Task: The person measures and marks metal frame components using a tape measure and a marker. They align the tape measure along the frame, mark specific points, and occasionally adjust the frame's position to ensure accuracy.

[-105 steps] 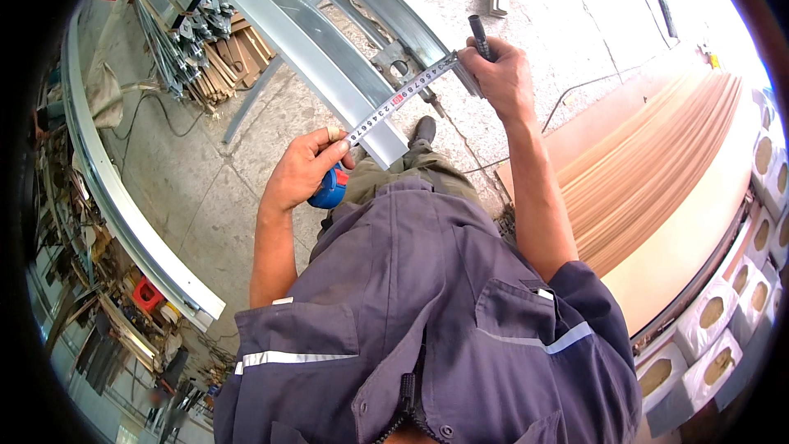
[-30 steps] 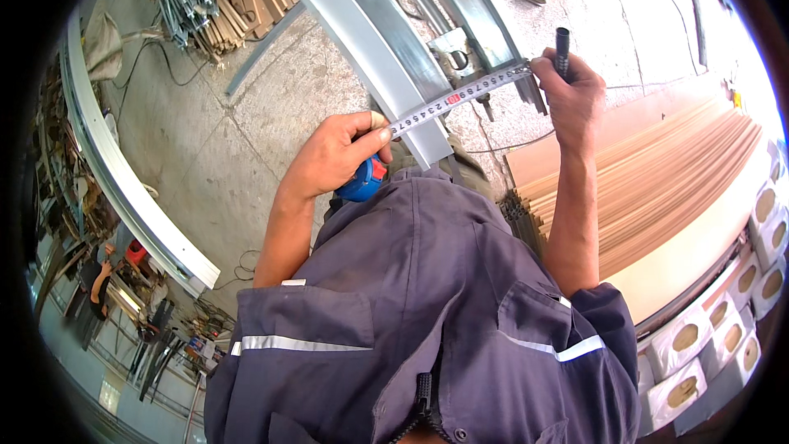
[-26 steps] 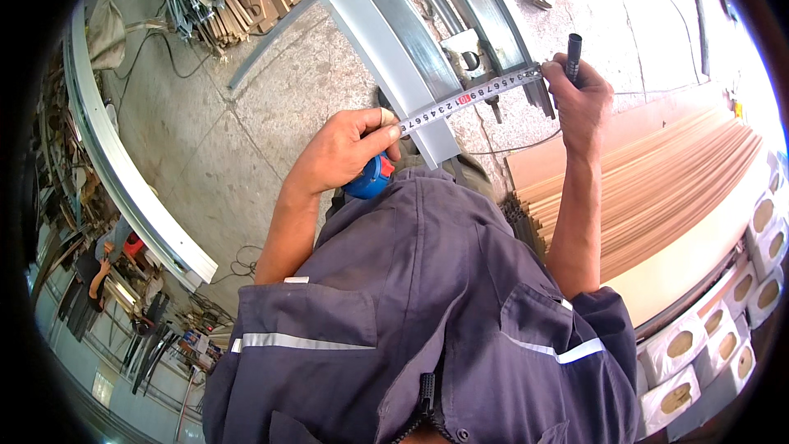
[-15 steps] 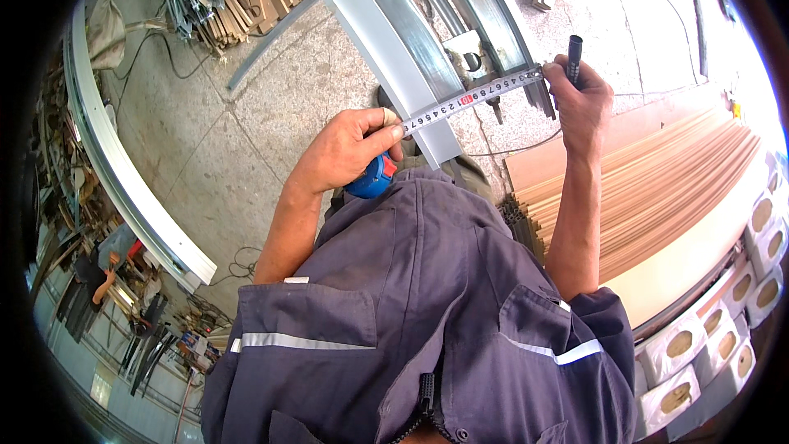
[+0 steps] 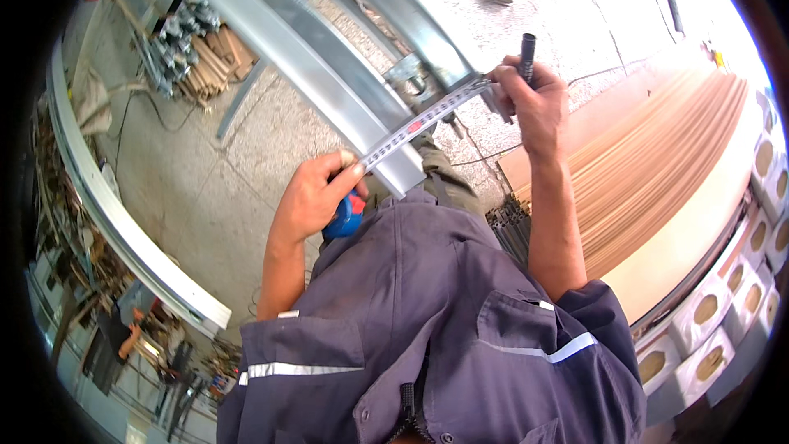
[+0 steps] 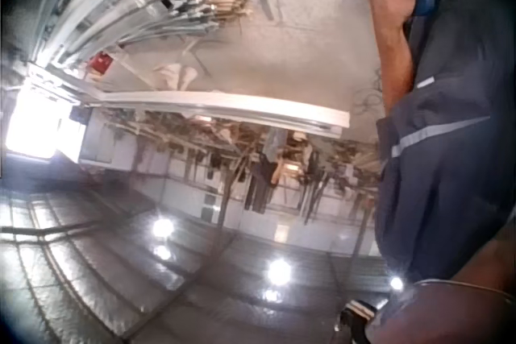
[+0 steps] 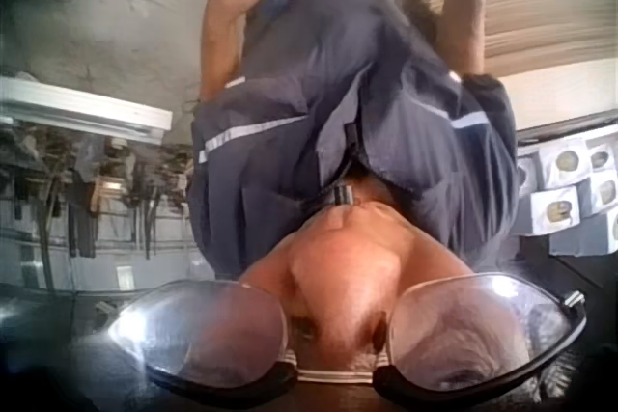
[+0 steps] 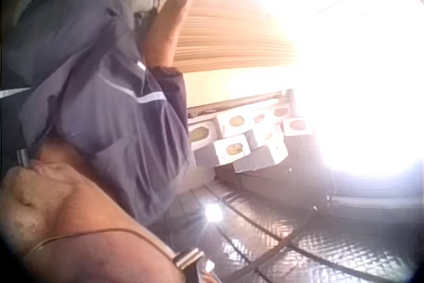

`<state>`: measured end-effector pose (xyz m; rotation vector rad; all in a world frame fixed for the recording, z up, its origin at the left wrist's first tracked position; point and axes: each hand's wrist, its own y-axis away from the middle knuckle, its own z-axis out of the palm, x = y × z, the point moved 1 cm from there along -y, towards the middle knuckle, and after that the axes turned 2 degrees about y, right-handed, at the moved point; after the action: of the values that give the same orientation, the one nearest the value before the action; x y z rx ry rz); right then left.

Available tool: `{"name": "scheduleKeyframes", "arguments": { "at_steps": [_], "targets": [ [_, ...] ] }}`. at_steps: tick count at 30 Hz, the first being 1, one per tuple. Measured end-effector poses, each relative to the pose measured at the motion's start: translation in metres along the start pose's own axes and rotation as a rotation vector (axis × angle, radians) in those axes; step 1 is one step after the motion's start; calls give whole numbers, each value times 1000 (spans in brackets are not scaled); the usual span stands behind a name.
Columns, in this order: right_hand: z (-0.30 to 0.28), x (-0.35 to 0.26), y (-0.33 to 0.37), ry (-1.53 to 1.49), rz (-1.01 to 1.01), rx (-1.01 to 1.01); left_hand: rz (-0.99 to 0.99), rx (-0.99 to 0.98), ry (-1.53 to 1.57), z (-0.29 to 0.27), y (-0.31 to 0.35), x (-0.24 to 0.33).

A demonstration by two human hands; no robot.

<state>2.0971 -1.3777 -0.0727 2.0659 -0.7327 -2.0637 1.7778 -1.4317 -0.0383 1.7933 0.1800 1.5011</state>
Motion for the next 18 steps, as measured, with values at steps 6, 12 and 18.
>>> {"name": "scheduleKeyframes", "arguments": {
  "at_steps": [6, 12, 18],
  "targets": [
    [-6, -1, 4, -134, 61, 24, -156, 8, -63, 2, 0, 16],
    [-13, 5, 4, -266, 92, -30, -194, 30, -56, 5, 1, 11],
    [-16, 8, 3, -285, 123, -54, -275, 47, -49, 7, 2, 11]
  ]
}}
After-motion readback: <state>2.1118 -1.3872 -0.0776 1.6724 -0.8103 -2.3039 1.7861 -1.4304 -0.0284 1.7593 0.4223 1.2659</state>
